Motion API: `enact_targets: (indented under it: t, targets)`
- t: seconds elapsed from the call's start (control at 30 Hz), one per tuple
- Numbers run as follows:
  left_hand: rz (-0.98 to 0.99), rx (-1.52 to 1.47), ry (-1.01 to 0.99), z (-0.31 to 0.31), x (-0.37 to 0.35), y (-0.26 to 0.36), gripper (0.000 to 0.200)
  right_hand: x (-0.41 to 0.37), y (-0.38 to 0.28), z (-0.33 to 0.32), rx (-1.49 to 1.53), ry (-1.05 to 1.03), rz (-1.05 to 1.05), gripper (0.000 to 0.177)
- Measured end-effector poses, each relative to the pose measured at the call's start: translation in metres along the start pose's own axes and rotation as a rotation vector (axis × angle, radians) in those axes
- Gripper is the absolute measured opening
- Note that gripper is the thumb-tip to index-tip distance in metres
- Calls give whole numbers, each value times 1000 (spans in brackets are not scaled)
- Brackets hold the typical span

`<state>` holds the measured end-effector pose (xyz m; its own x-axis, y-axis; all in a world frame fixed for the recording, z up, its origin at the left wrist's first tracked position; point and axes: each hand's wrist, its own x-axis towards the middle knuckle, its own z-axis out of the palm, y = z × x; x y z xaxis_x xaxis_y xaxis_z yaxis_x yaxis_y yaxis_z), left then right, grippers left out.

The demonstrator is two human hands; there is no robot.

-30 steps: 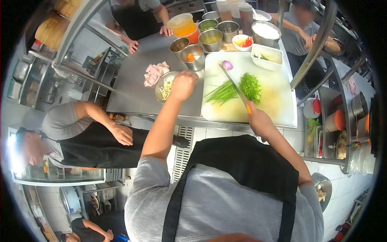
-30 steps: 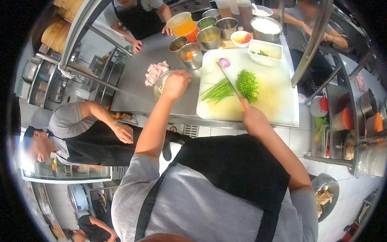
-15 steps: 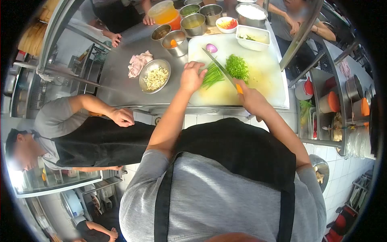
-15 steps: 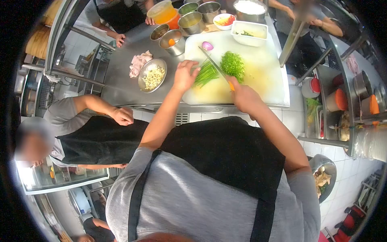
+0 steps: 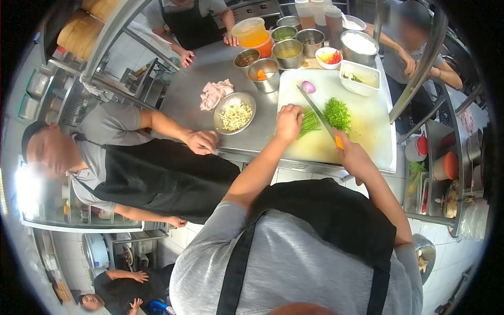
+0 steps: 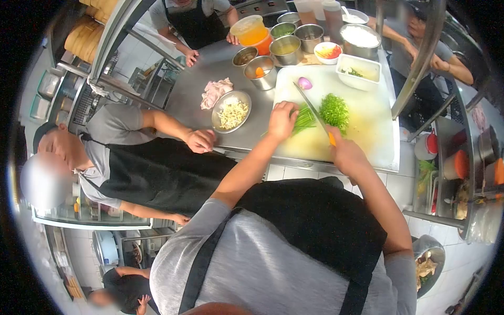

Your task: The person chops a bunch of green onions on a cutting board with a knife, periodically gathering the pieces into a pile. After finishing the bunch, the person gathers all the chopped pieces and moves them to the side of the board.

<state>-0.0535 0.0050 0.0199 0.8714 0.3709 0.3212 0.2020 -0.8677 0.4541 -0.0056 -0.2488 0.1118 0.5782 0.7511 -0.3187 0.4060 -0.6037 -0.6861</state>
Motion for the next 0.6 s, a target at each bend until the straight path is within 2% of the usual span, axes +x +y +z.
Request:
enact_targets:
  t: [0.13,0.23,0.33,0.53,0.6]
  targets:
    - [15,48,11,-4,-3,-4,29,7,15,4,-47,54,-82,50]
    - [174,128,118,-8,-7,-8,45,8,17,4,-49,67,-97,49]
    - [103,182,-20,-23,-16,-7,69,9,18,4,-57,63,-90,49]
    - [-51,127,-225,-29,-26,11,88,5,12,-2,-50,19,-75,48]
    - [-53,161,-188,-33,-28,28,92,5,12,-2,-54,26,-73,48]
